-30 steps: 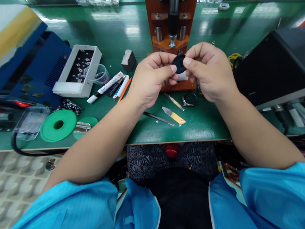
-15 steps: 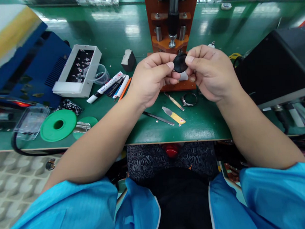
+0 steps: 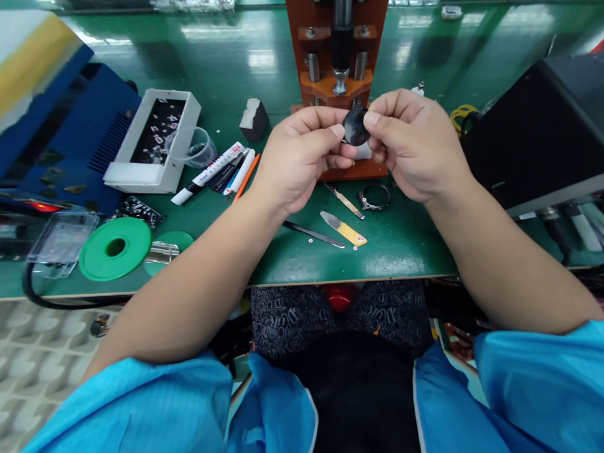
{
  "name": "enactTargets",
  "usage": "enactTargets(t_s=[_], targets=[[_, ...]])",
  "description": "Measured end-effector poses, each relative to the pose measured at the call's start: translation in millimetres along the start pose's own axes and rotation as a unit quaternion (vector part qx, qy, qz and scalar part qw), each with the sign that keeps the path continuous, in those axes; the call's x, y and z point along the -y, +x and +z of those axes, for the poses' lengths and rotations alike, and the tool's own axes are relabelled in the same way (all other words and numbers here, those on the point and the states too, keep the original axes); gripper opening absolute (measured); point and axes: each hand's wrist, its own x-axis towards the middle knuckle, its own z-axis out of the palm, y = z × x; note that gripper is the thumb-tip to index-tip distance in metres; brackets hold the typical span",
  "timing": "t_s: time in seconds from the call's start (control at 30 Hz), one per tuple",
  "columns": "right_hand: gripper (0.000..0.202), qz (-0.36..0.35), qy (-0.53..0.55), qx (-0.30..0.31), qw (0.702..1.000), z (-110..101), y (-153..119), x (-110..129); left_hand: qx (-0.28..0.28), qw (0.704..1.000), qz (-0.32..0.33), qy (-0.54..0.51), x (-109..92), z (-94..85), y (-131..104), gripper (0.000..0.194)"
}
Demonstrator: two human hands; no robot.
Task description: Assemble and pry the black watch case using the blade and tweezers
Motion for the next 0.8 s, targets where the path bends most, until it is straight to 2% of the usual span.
enactTargets(t_s=[0.13,0.33,0.47,0.57,0.8], targets=[[0.035,-0.014,-0.028,0.01,0.999,-3.1,2.2,-3.6,-0.01,1.0,-0.007,0.001,-0.6,1.0,0.1,0.006],[0.024,-0.023,-0.019,0.002,1.0,-1.6,2.4,-5.2,-0.019,1.0,-0.016,0.005,-0.8,1.2,-0.4,0.005],[0.018,-0.037,-0.031,-0.005,0.999,-1.7,3.9,-9.2,-0.005,1.0,-0.008,-0.002,-0.4,1.6,-1.0,0.008],[0.021,-0.047,-0.034,-0.006,0.998,-1.7,4.2,-11.1,-0.007,1.0,-0.011,0.0,-0.4,2.2,-1.5,0.009],[0.039,-0.024,-0.062,-0.032,0.997,2.4,-0.4,-5.8,-0.002,1.0,-0.006,-0.007,-1.0,2.9,-2.9,0.009]])
